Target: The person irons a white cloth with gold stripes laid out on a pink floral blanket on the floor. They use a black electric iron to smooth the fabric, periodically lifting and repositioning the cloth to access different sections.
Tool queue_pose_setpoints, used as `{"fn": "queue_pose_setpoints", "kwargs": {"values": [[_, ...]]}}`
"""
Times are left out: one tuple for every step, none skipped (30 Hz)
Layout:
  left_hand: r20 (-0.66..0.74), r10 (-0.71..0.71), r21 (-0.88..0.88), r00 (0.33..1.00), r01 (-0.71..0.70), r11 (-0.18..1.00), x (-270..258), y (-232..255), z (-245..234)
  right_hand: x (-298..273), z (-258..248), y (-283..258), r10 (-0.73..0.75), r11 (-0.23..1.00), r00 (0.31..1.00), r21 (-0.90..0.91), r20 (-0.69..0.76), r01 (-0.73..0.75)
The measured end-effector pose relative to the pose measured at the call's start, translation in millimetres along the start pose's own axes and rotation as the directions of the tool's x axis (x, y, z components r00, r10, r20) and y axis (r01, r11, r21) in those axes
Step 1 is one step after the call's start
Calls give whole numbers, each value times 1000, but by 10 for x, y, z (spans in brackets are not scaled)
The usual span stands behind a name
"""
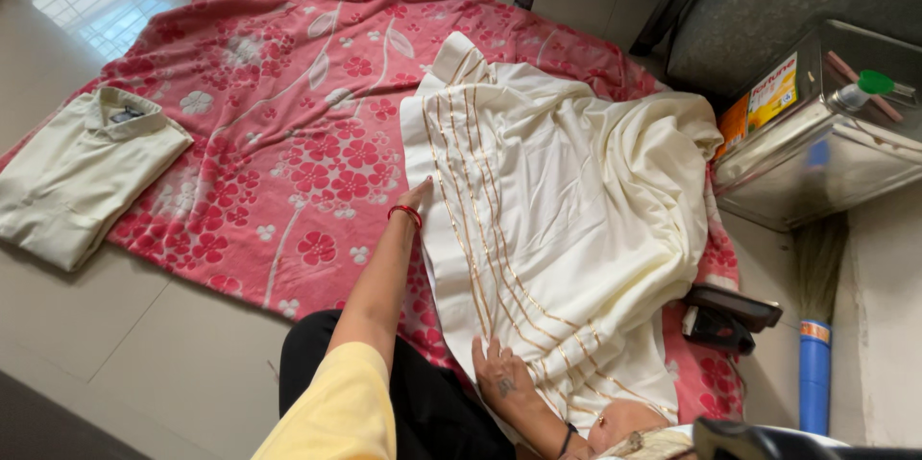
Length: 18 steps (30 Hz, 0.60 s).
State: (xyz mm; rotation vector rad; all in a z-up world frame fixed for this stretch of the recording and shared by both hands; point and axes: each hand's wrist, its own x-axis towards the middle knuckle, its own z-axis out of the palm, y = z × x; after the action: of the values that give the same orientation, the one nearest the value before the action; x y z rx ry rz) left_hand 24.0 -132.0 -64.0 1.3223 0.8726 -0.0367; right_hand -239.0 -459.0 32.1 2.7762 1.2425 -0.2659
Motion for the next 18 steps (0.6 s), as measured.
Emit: {"fn": "queue_pose_setpoints", "kwargs": {"values": [[8,54,-33,999,-53,998,100,112,3,-8,-16,94,-36,998,998,56,55,33],[13,103,-68,995,-102,992,186,201,-6,-38,-40,181,-77,991,991,114,112,64],[74,244,-225,967,-222,949,275,302,-29,-57,-68,255,-101,984,993,154,53,92],[111,383,-383,917,-316,868,350,385,-61,-101,-101,325,-124,974,992,193,-3,122],[123,518,-534,846,-384,753,397,428,-105,-137,-134,388,-144,961,988,230,-60,154],[35,552,-408,833,-493,769,421,438,-214,-163,-168,455,-180,949,983,258,-27,181],[-47,591,-266,805,-581,769,429,427,-348,-188,-198,518,-217,935,976,287,6,206],[-174,450,31,876,-452,892,391,333,-483,-217,-216,555,-253,920,967,320,38,228],[-335,329,297,883,-233,926,333,210,-605,-248,-233,582,-279,920,959,297,43,255],[-270,246,153,931,-211,965,282,107,-690,-273,-255,583,-309,918,950,275,46,286],[-190,170,9,967,-172,985,244,25,-752,-283,-282,585,-339,914,939,253,50,316],[-98,109,-130,989,-121,984,247,9,-806,-253,-313,596,-344,922,926,246,158,300],[26,136,-244,990,-126,962,274,26,-828,-210,-354,620,-345,929,901,236,264,287],[145,163,-353,976,-103,930,278,-4,-830,-207,-396,602,-346,933,860,232,374,274],[258,200,-455,945,-64,888,278,-33,-824,-187,-442,557,-349,930,863,246,366,272],[236,269,-420,934,-151,895,277,-56,-745,-151,-514,552,-349,929,866,250,359,272],[218,337,-383,916,-237,893,264,-77,-649,-120,-592,543,-350,929,868,254,352,271],[202,410,-344,890,-327,880,252,-69,-563,-79,-677,558,-359,927,830,267,428,263]]}}
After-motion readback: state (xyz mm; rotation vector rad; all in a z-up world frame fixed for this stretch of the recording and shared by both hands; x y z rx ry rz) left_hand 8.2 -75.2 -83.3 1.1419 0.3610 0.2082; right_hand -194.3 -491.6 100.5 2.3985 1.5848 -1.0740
